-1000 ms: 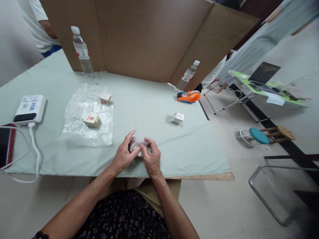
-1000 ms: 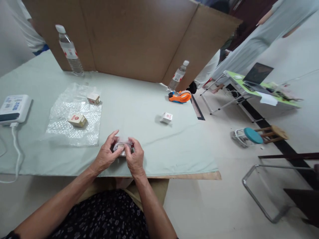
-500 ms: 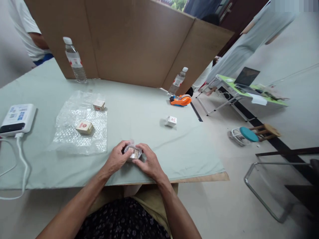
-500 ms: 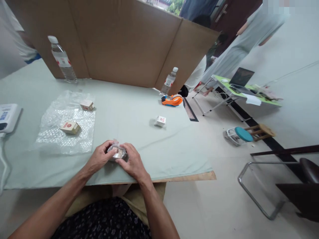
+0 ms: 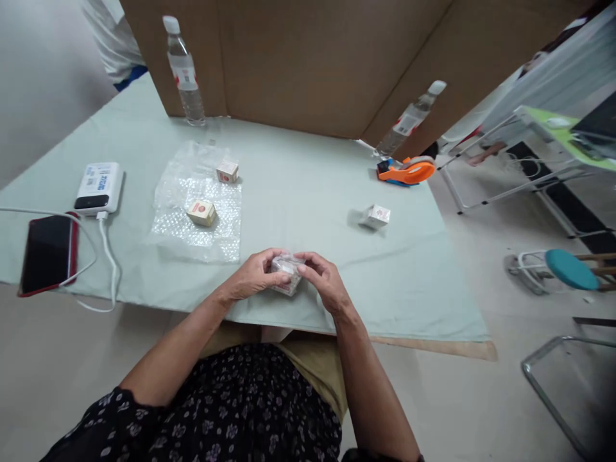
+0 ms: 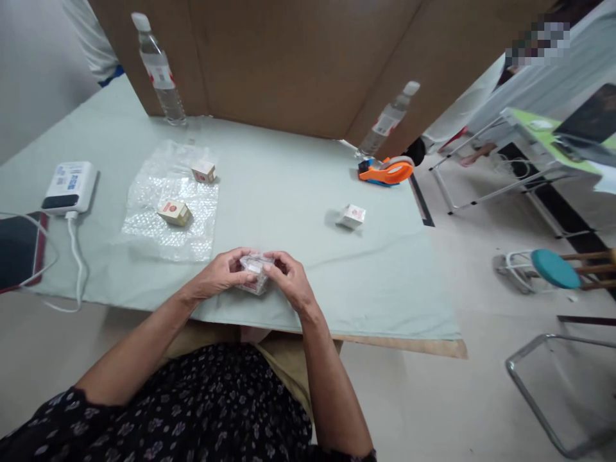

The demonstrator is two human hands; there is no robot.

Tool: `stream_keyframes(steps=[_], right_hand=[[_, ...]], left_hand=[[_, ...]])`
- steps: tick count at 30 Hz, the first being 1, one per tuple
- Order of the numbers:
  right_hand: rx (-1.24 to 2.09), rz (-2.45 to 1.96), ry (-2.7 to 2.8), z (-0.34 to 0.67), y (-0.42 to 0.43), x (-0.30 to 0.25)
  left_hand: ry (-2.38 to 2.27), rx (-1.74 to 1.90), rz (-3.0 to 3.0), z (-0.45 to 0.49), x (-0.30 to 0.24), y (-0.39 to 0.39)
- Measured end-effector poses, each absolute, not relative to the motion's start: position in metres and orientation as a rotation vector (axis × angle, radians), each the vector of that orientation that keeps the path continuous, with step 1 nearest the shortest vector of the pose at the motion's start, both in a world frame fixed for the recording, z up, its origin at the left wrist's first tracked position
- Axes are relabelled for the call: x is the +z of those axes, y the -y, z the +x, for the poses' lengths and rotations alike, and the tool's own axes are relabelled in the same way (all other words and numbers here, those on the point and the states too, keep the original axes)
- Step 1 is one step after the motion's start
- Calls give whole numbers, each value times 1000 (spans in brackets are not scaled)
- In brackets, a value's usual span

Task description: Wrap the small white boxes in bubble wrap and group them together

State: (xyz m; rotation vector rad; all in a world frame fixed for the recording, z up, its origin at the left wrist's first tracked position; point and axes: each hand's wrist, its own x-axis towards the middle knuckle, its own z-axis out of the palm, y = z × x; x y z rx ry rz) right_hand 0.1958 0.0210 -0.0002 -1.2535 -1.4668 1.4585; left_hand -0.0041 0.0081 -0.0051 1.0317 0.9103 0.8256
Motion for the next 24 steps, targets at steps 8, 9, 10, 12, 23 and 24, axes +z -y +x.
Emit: stream_keyframes(steps=[8,9,10,12,23,24], right_hand=[[1404,-1244,1433,179,-40,2],[1379,-1248,1435,178,-41,3],[1356,-1249,1439,178,-43,4],[1317,-1238,1448,177,-46,6],[1118,-1298,1550,169,-24,22],[1093,-1303,1573,168,-19,22]], left_hand=[[-895,871,1025,-2,-6,-7],[-894,871,1020,-2,-6,-7],[-895,870,1016,-2,-6,-8],[-902,866,1017,-3,-6,-8],[-1102,951,1181,6,-10,-5],[-1124,964,1198,7,-10,-4]])
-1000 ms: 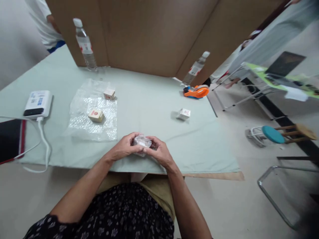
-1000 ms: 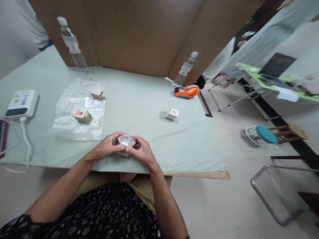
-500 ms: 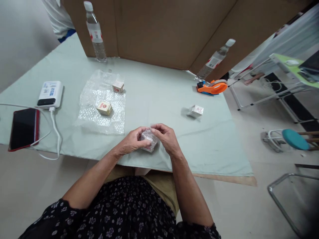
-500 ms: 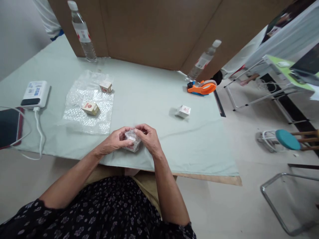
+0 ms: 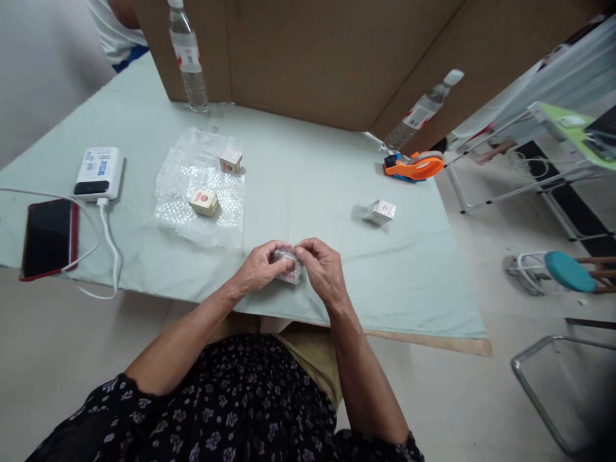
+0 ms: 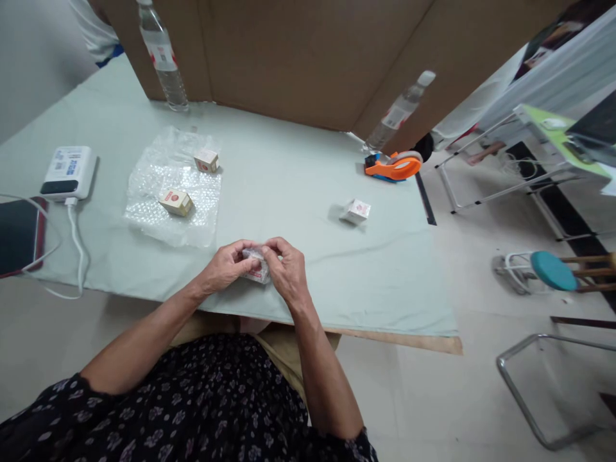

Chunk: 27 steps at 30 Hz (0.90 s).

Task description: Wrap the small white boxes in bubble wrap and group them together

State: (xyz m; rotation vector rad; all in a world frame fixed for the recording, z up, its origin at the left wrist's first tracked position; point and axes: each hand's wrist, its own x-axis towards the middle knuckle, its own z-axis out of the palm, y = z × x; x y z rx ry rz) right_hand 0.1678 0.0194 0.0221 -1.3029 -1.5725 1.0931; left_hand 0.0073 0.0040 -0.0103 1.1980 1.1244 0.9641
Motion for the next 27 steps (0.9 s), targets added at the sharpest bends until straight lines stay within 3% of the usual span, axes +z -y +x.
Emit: stream_keyframes(steps=[9,19,27], right_hand=[[841,-1325,1507,149,5,-3],[886,-1307,1515,153,-4,-5],[633,-1234,1892,168,-15,-1]], left_hand=[[-1363,1115,1579,13,-11,8],[-1219,992,1325,1,-11,7],[-1258,1028,1355,6,-13,3]])
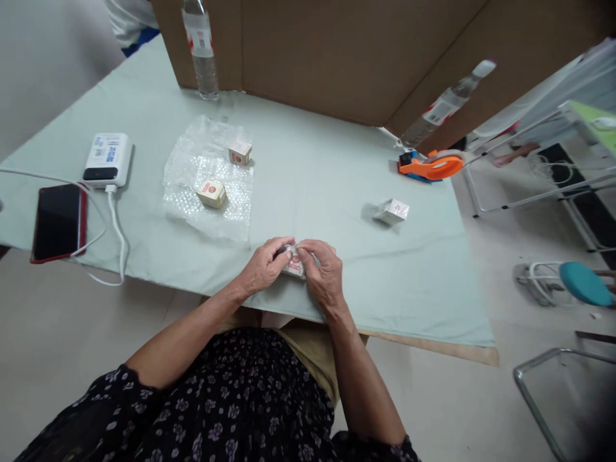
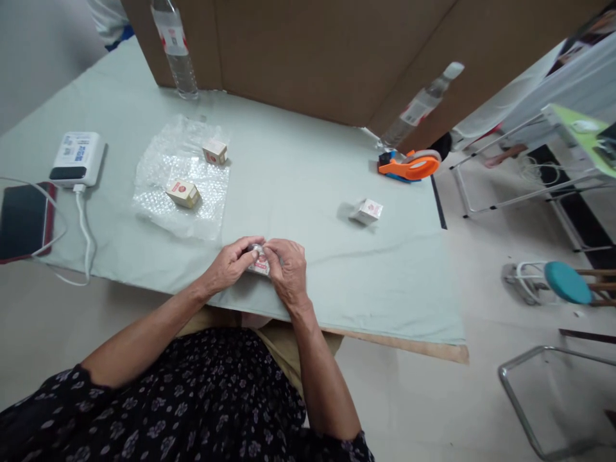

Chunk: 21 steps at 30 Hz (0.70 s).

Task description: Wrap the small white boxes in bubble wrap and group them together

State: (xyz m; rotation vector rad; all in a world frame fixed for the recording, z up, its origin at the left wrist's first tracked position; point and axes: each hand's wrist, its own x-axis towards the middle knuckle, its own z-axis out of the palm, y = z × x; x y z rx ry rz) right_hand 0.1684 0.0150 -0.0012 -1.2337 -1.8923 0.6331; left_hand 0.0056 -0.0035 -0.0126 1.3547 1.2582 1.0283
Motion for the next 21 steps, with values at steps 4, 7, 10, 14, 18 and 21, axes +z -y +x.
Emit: stream_keyframes(steps=[4,7,10,14,18,21], right_hand=[[557,-1162,2118,180,-22,6],[483,-1124,2200,181,-24,9],[426,-1132,2242,179,-23,9],[385,-1118,2245,181,-17,10],[444,-1177,2078,196,-2,4],[552,-1237,2112,207,6,-6]], left_hand=[[-1277,1044,1404,7,-13,4],[-1302,1045,1438,9,-14,4],[-1311,1050,1460,9,-14,4],[-1302,1043,1462,8,-12,3],[-1301,1017,1389,8,-9,4],[-1295,1015,1325,9,-9,5]])
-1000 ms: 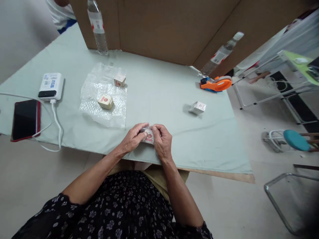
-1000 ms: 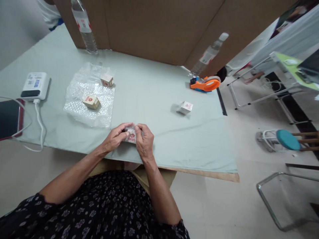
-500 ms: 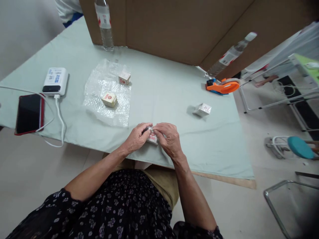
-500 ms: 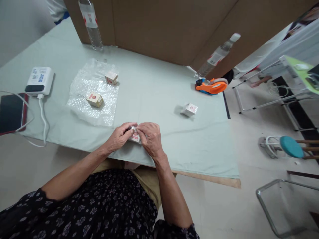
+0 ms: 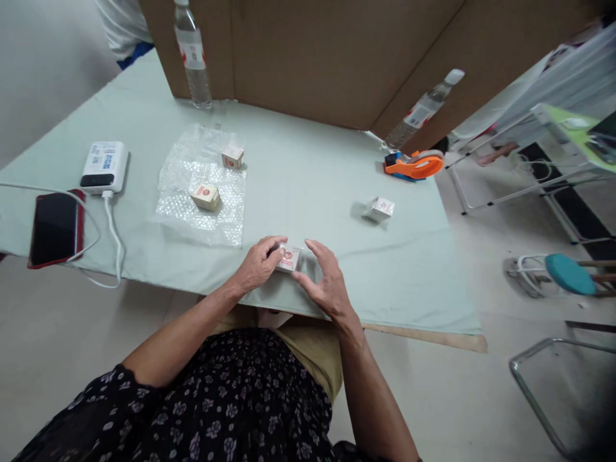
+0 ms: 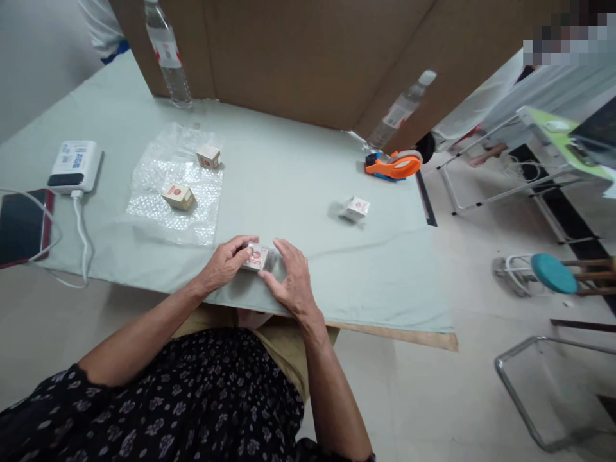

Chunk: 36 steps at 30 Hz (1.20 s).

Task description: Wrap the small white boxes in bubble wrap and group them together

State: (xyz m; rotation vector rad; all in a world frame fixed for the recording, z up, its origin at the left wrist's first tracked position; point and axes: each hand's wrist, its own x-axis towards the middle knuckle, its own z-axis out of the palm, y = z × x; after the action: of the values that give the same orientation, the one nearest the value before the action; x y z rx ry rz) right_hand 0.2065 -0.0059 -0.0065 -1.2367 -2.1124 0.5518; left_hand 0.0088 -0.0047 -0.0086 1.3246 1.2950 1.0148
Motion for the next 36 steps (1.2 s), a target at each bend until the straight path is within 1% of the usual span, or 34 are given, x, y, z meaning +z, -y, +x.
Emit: stream_keyframes(steps=[3,7,11,15,18,21,24,28,32,36], right_hand=[[610,-1237,2224,208,7,-14],[570,-1211,2240,202,1,-12],[526,-1206,2203,205,-4,-8],[523,-1207,2140,222,-8,-6],[499,-1254,2012,242,-10,-5],[459,-1321,1799,265,-7,-7],[460,-1390,1630,285,5,-16],[495,-1466,1522,299,24,-33],[479,-1482,1479,301,31,-42],[490,-1479,1498,301,28,-40]], left_hand=[[-1285,1022,1259,10,-9,4],[-1259,948,1280,7,-4,1],[-1209,811,1493,3,4,-1],[-1218,771,1733,14,11,-12],[-1238,752,1676,33,14,-38],[-1227,826,1608,59,15,-80],[-1212,874,1624,87,12,-130],[-1196,832,1686,120,3,-183],[-1162,781,1712,139,-7,-209],[-1124,760,1757,151,-7,-218]])
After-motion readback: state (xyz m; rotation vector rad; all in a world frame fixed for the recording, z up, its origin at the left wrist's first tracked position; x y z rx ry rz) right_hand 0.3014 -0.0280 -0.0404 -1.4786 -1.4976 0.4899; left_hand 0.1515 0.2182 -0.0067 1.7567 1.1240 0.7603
